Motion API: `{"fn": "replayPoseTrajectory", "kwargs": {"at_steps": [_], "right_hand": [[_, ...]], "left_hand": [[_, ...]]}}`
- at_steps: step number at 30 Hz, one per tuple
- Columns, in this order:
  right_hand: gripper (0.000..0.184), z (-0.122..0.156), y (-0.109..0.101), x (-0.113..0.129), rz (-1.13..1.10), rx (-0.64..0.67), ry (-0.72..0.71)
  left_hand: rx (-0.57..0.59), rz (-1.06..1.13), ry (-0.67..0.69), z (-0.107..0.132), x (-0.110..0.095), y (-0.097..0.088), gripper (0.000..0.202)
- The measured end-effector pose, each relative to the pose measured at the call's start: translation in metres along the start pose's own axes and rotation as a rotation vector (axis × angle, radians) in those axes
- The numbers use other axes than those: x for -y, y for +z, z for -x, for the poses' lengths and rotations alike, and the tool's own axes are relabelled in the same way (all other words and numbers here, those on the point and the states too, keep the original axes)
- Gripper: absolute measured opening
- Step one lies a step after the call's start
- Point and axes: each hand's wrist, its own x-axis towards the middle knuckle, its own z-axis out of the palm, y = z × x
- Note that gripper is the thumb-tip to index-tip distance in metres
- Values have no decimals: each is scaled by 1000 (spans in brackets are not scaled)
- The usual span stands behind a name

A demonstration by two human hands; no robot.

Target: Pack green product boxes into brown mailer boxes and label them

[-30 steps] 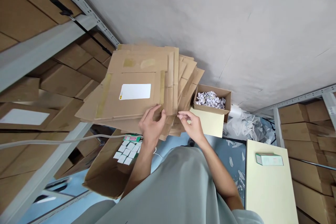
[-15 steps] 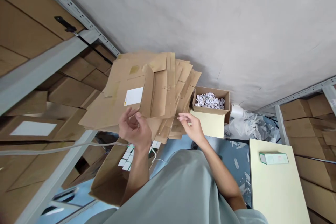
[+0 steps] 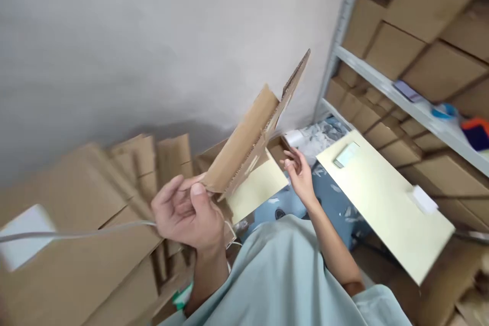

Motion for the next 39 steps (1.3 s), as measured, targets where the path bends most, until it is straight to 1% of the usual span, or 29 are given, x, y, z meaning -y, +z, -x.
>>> {"fn": "replayPoseTrajectory", "kwargs": {"at_steps": [3,5,7,9,11,13,15,16,19,21,23,25,27,29,32,33,36,39], "right_hand": [[72,9,-88,1,12,-292,34],[71,26,-145,2,17,-452,71],[72,47,-198,-1,18,-606,105],[78,70,-245,-8,28,-759,137],[91,91,-288,-20,43,-911,175],[106,109,-328,-35,56,-1047,223],[117,125,-365,-50,66,-1135,275],[119,132,-383,-57,68,-1153,299],[114,148,-429,-73,54,-1136,342],[104,154,-454,-78,55,-1135,350],[92,157,-473,-80,87,-1164,352],[82,157,-488,-80,136,-1201,349],[77,157,-498,-79,183,-1234,344],[78,155,-505,-80,217,-1269,344],[82,148,-510,-84,267,-1323,367],[83,144,-511,-87,285,-1344,382],[84,130,-512,-97,333,-1406,466],[75,117,-515,-106,366,-1430,573]], "left_hand": [[295,118,-104,20,-3,67,35],[468,201,-139,44,-7,115,37],[640,285,-169,75,-12,159,38],[809,346,-197,111,-15,199,40],[962,379,-222,147,-14,234,44],[1090,386,-252,182,-9,266,47],[1194,378,-284,214,-3,296,48],[1233,372,-299,228,-1,309,48],[1314,359,-351,263,5,343,46],[1347,344,-399,281,6,362,46],[1357,324,-453,294,8,378,47],[1349,295,-512,305,13,394,48],[1368,254,-577,316,22,409,49],[1427,196,-642,328,33,424,49],[1558,111,-726,350,49,443,47],[1608,90,-748,357,53,448,52],[1754,66,-773,377,64,459,77],[1843,80,-751,392,74,469,93]]}}
